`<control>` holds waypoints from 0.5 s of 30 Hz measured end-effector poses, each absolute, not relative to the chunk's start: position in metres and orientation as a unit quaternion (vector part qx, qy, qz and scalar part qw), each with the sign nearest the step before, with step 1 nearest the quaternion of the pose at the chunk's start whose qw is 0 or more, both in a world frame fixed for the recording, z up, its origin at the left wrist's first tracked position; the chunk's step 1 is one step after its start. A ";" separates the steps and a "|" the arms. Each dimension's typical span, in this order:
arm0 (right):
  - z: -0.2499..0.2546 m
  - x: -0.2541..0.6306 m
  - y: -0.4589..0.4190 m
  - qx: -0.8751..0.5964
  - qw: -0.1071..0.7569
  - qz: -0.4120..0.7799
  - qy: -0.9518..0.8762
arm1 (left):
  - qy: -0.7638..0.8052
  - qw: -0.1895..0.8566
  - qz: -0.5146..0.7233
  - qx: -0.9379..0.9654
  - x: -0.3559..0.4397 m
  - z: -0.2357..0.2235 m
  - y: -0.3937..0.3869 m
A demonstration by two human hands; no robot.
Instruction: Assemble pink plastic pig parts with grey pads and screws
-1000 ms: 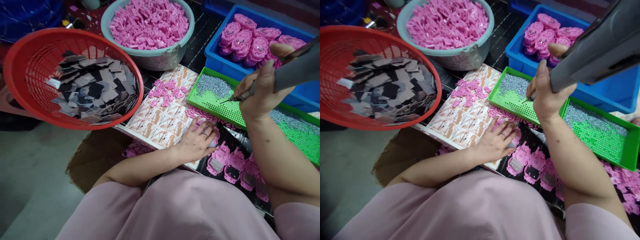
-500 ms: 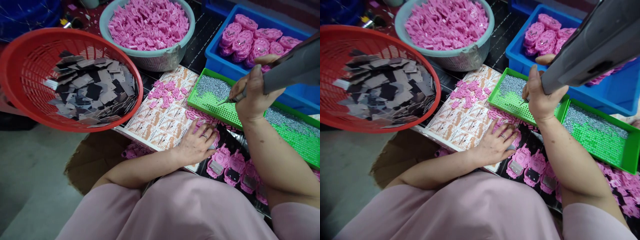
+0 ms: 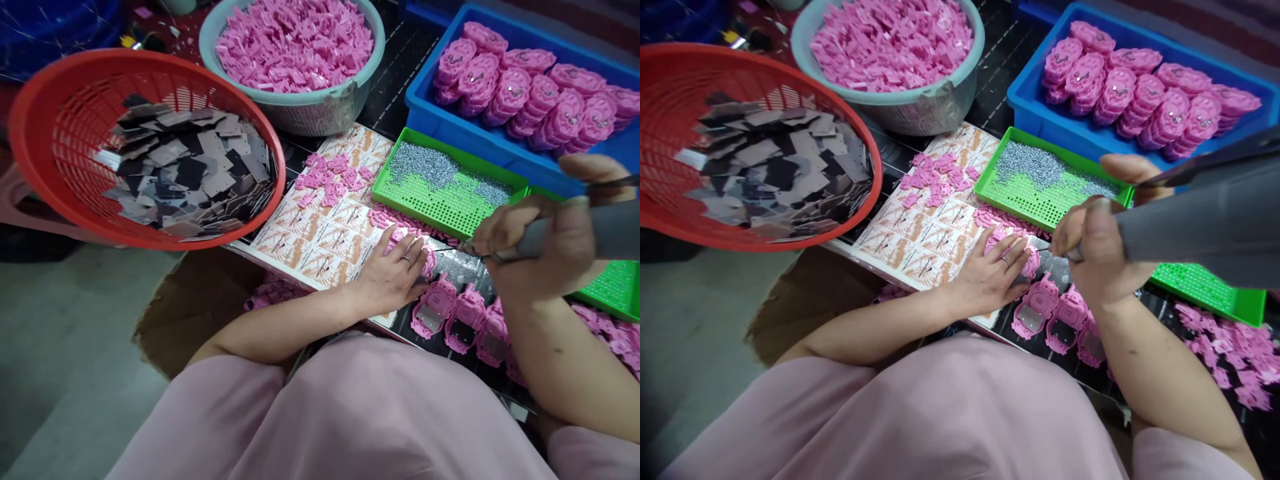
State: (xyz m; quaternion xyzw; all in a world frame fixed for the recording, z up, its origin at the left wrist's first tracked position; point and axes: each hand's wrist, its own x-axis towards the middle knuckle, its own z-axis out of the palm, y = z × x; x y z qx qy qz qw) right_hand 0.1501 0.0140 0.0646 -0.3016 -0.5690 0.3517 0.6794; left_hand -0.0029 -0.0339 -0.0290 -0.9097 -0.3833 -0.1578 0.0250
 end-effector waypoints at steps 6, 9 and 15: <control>0.047 0.143 0.017 -0.279 0.673 0.374 -0.574 | -0.386 0.020 -0.149 -0.910 -0.002 -0.028 -0.034; 0.041 0.141 0.020 -0.290 0.668 0.384 -0.568 | -0.383 0.010 -0.139 -0.913 -0.002 -0.027 -0.033; 0.046 0.146 0.015 -0.264 0.659 0.388 -0.588 | -0.398 -0.016 -0.107 -0.911 -0.002 -0.028 -0.033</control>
